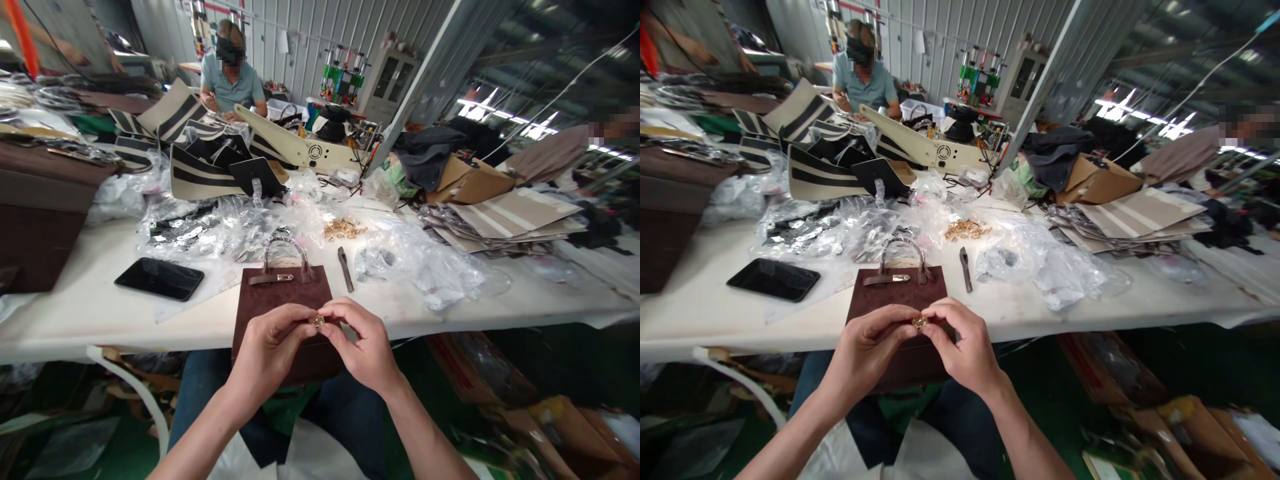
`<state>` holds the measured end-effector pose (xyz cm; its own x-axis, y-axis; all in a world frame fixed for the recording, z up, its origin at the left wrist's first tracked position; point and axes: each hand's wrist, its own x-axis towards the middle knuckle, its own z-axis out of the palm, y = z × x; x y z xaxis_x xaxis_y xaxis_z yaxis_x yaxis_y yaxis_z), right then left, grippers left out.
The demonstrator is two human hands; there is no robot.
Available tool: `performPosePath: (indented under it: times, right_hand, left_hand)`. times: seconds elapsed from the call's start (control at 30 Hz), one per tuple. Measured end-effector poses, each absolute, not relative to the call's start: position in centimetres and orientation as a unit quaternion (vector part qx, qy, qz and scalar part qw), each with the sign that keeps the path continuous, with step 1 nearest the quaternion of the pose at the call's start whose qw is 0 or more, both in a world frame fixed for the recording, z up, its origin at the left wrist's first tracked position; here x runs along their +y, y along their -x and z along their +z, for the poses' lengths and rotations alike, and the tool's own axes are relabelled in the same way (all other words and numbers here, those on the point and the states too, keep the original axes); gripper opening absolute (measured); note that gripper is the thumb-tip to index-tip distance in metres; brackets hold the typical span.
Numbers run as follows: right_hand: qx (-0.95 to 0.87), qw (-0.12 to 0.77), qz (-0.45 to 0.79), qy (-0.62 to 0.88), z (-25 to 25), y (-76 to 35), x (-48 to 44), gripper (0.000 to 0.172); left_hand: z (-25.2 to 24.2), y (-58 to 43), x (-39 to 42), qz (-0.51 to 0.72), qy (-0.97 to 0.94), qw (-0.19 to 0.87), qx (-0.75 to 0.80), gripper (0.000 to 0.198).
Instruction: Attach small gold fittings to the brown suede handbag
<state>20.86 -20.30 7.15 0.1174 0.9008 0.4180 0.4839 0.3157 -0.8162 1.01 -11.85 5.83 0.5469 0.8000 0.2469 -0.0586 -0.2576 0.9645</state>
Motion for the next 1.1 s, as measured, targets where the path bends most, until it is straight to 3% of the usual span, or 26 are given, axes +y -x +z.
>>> performPosePath:
  times: [0.33, 0.83, 1.1]
  right_hand:
    - [-0.65, 0.507, 0.172, 0.539, 7.3, -20.6, -20.3, 0.018]
    - [-0.636, 0.501, 0.222, 0.544, 6.3, -20.1, -19.5, 0.007]
    - [-0.547, 0.552, 0.336, 0.533, 4.9, -20.0, -18.8, 0.018]
  left_hand:
    - [5.5, -1.5, -12.2, 0.4, -0.645, 0.583, 0.292, 0.011]
    - [4.7, -1.4, -12.1, 0.378, -0.581, 0.644, 0.325, 0.017]
    - [5.0, -1.1, -11.2, 0.381, -0.586, 0.646, 0.307, 0.016]
